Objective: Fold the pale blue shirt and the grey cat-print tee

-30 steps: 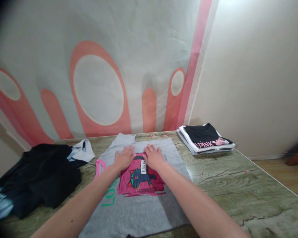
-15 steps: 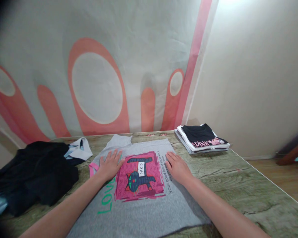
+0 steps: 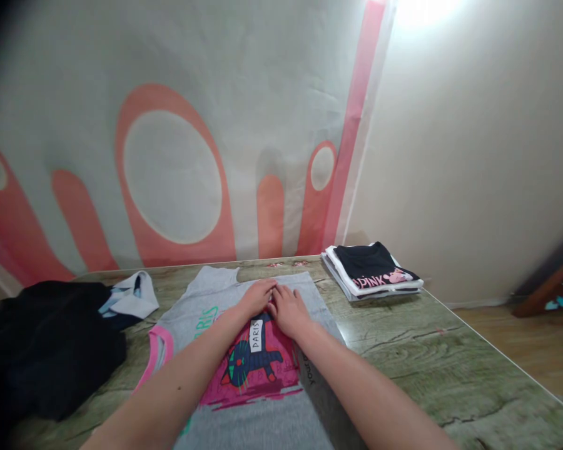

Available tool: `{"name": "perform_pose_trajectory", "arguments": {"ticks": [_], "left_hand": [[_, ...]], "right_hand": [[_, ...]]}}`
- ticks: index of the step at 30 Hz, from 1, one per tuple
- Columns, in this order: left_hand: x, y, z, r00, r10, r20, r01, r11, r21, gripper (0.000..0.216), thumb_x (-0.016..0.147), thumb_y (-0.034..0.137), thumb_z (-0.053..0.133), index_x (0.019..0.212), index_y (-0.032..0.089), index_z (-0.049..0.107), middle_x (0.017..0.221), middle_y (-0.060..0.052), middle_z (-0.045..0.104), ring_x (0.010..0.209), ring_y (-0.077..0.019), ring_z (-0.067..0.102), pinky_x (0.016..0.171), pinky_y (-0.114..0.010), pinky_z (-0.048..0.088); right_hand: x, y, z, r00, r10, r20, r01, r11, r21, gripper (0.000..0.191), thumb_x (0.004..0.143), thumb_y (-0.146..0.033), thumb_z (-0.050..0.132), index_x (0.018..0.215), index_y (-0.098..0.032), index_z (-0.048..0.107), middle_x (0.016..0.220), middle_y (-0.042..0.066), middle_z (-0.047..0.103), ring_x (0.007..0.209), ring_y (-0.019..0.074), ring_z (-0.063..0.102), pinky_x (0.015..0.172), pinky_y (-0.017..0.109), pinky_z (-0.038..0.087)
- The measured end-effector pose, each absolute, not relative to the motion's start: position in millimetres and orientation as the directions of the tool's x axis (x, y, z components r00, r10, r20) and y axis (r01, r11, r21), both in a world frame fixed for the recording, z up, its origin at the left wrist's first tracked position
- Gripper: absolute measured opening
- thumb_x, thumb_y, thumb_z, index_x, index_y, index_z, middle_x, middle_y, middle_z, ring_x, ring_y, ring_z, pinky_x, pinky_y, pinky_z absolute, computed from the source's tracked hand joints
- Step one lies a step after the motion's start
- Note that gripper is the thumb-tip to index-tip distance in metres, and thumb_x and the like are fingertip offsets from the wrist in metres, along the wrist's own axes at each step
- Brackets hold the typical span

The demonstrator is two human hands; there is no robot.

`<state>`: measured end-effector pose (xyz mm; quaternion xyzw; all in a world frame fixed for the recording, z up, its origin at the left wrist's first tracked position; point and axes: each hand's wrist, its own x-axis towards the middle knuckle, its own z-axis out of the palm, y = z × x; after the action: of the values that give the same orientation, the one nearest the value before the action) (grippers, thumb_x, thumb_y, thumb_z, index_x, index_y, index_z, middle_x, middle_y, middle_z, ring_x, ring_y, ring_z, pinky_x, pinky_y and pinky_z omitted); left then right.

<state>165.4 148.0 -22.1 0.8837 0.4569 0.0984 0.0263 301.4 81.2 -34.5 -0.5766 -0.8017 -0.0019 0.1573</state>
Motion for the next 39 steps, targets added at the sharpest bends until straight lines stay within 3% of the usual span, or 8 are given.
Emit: {"name": "perform_pose_trajectory", "arguments": {"ticks": [4,9,12,17,22,27,34,39], "left_hand": [[158,140,-40,0.566,0.805,0.181,0.798,-0.589,0.128,0.047,0.100,0.037,0.035,0.143,0.021,0.043,0.152,-0.008,0.041,0.141,-0.0215,0.033,0.117,-0.045,0.022],[156,140,-46,0.565,0.807,0.170,0.802,-0.586,0.115,0.056,0.098,0.050,0.032,0.147,0.022,0.037,0.155,-0.008,0.033,0.143,-0.0235,0.028,0.117,-0.050,0.017],[158,140,-47,0.574,0.802,0.165,0.800,-0.592,0.097,0.055,0.099,0.050,0.030,0.147,0.024,0.036,0.156,-0.006,0.031,0.144,-0.0229,0.026,0.117,-0.050,0.017],[157,136,-44,0.581,0.793,0.183,0.798,-0.599,0.064,0.053,0.099,0.047,0.030,0.146,0.022,0.038,0.155,-0.007,0.034,0.143,-0.0232,0.029,0.116,-0.049,0.019],[156,133,-39,0.560,0.794,0.238,0.807,-0.587,0.060,0.045,0.099,0.040,0.036,0.138,0.021,0.049,0.148,-0.008,0.045,0.138,-0.0214,0.037,0.114,-0.038,0.026],[157,135,-42,0.528,0.817,0.230,0.828,-0.556,0.073,0.049,0.099,0.043,0.033,0.141,0.020,0.046,0.149,-0.009,0.044,0.139,-0.0230,0.037,0.114,-0.041,0.025],[153,136,-48,0.470,0.857,0.209,0.866,-0.494,0.077,0.062,0.098,0.053,0.030,0.147,0.016,0.036,0.155,-0.013,0.032,0.144,-0.0265,0.027,0.116,-0.048,0.019],[150,134,-42,0.503,0.837,0.214,0.848,-0.526,0.061,0.055,0.099,0.043,0.032,0.148,0.018,0.033,0.157,-0.009,0.029,0.146,-0.0221,0.022,0.117,-0.042,0.020]], "right_hand": [[330,71,-53,-0.262,0.932,0.251,0.935,0.309,-0.175,0.056,0.100,-0.046,0.029,0.146,-0.015,0.039,0.153,0.013,0.036,0.142,0.0256,0.029,0.115,0.044,0.019],[359,84,-41,-0.135,0.972,0.193,0.979,0.161,-0.127,0.055,0.098,-0.043,0.037,0.139,-0.007,0.045,0.148,0.021,0.041,0.137,0.0317,0.035,0.109,0.049,0.026],[346,99,-34,-0.112,0.972,0.207,0.983,0.140,-0.123,0.047,0.097,-0.035,0.039,0.132,-0.006,0.052,0.141,0.024,0.048,0.132,0.0341,0.040,0.106,0.051,0.028],[330,112,-36,-0.186,0.947,0.260,0.962,0.229,-0.147,0.041,0.098,-0.031,0.036,0.134,-0.017,0.051,0.145,0.012,0.048,0.133,0.0252,0.040,0.109,0.042,0.027],[351,115,-35,-0.125,0.944,0.304,0.969,0.182,-0.167,0.042,0.098,-0.023,0.031,0.130,-0.013,0.055,0.139,0.019,0.050,0.131,0.0302,0.041,0.108,0.049,0.027],[351,118,-43,-0.306,0.919,0.247,0.924,0.350,-0.157,0.044,0.099,-0.038,0.037,0.138,-0.022,0.050,0.147,0.005,0.047,0.136,0.0183,0.038,0.113,0.033,0.025],[350,121,-57,-0.141,0.964,0.226,0.968,0.182,-0.174,0.070,0.098,-0.052,0.029,0.145,0.000,0.035,0.153,0.024,0.030,0.144,0.0302,0.023,0.115,0.048,0.016],[352,118,-54,-0.178,0.952,0.250,0.962,0.221,-0.158,0.056,0.099,-0.044,0.032,0.143,-0.011,0.042,0.154,0.014,0.034,0.144,0.0222,0.024,0.116,0.039,0.017]]}}
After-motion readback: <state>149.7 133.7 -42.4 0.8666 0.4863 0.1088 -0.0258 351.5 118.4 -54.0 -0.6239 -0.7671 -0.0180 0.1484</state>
